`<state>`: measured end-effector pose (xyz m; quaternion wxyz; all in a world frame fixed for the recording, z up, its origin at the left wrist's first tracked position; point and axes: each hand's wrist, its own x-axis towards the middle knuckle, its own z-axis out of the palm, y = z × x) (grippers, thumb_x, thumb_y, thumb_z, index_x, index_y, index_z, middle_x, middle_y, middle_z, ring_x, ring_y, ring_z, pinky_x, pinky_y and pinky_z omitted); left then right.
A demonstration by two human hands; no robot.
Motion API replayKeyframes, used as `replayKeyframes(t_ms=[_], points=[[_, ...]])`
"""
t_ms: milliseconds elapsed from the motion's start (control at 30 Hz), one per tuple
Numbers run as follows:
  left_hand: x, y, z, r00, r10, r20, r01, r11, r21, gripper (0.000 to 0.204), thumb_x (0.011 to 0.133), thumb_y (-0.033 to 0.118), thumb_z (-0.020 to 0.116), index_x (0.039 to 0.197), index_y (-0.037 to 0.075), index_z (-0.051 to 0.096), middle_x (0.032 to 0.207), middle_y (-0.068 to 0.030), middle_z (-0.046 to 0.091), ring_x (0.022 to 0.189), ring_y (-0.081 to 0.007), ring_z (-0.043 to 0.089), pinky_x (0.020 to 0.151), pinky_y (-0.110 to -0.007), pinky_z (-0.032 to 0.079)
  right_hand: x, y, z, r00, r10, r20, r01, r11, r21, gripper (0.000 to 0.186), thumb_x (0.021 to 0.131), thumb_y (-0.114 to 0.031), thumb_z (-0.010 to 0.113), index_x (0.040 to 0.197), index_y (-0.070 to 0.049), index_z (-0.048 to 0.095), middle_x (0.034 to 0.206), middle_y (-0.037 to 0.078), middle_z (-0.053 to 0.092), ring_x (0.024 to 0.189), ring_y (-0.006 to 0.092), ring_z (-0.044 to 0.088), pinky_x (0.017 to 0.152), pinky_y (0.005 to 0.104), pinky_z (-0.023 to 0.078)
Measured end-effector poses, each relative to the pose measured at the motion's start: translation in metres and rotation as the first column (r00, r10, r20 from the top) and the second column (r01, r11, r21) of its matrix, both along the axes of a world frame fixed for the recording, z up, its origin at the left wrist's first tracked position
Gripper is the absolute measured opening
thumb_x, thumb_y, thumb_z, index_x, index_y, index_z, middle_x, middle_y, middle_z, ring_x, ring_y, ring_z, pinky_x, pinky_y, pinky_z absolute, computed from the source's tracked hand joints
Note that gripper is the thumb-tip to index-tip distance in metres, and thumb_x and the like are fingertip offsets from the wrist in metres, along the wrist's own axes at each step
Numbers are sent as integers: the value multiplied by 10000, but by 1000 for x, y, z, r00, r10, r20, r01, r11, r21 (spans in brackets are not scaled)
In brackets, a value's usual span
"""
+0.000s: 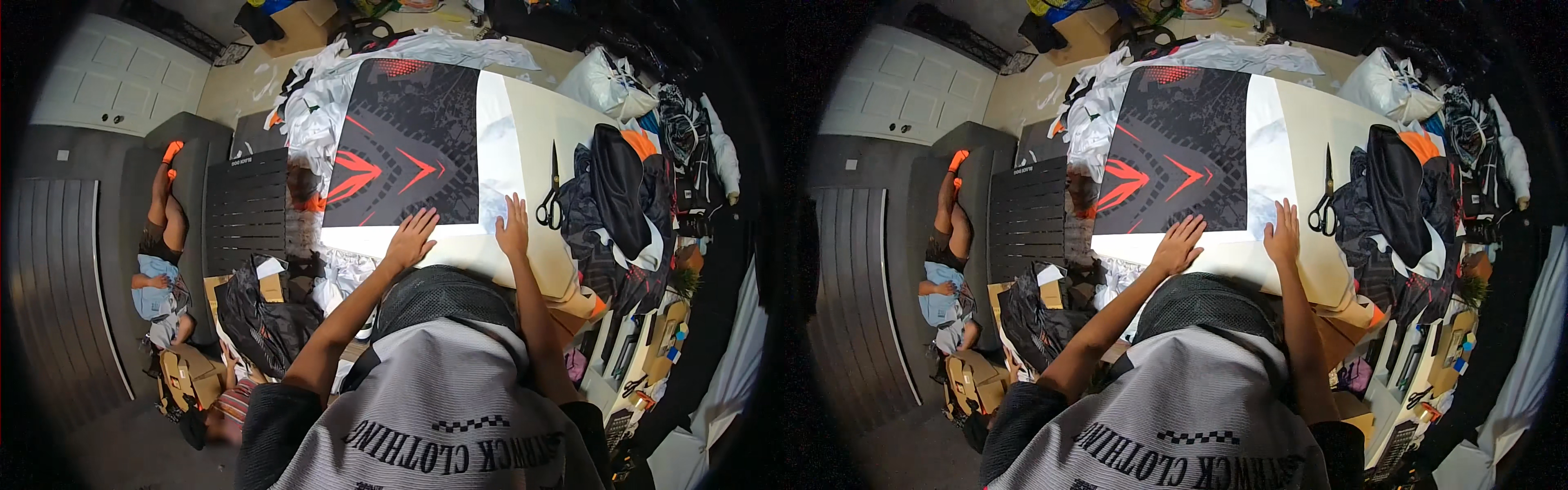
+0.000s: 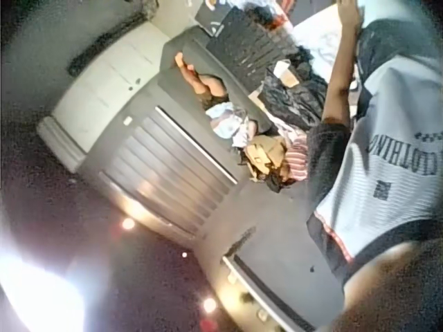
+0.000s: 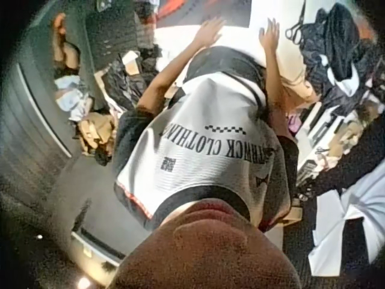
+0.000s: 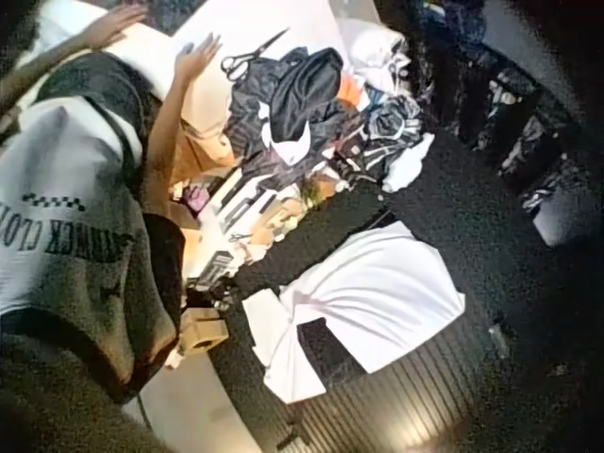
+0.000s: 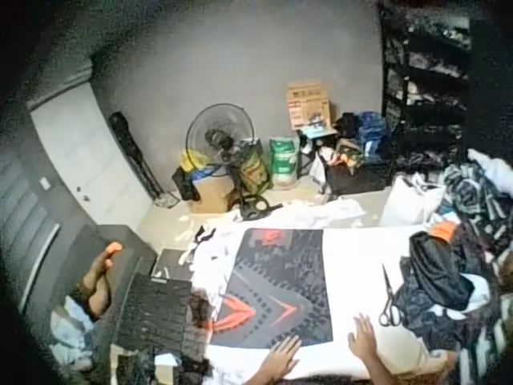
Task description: Cutting out printed patterns from a sheet of fabric using scissors.
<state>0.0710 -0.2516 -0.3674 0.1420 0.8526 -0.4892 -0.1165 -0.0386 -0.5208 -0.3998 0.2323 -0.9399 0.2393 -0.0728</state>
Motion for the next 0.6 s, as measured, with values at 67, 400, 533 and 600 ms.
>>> replayKeyframes(t_ms=[67,400,533,600], points=[[-5,8,-2,1000,3,7,-3,999,-47,591,961,371,408,1457,66,312,1538,-94,282,1425,-275,241,1114,-399,239,0,0,-1,1000,11,20,-11,1000,-16,578,864,-100,520,1421,-89,368,1538,93,274,1423,335,219,1126,399,260],[9,12,14,996,23,-81,-31,994,-104,505,935,306,459,1375,60,430,1453,-88,395,1315,-279,383,1050,-393,313,-4,6,3,1000,8,23,-8,1000,28,581,863,-119,522,1423,-92,369,1536,92,277,1423,335,221,1128,404,258],[30,0,15,961,102,-256,-112,993,-26,420,928,279,471,1288,70,521,1348,-76,475,1165,-287,478,977,-401,371,-7,15,1,999,23,48,-26,998,65,585,861,-122,531,1423,-90,370,1534,101,280,1421,346,221,1124,403,263],[51,-20,9,963,109,-247,-133,988,-83,392,918,272,484,1247,71,554,1299,-74,502,1101,-285,504,945,-405,389,-7,18,1,997,30,68,-33,998,49,589,859,-122,538,1422,-90,371,1531,106,286,1419,350,225,1121,405,268]])
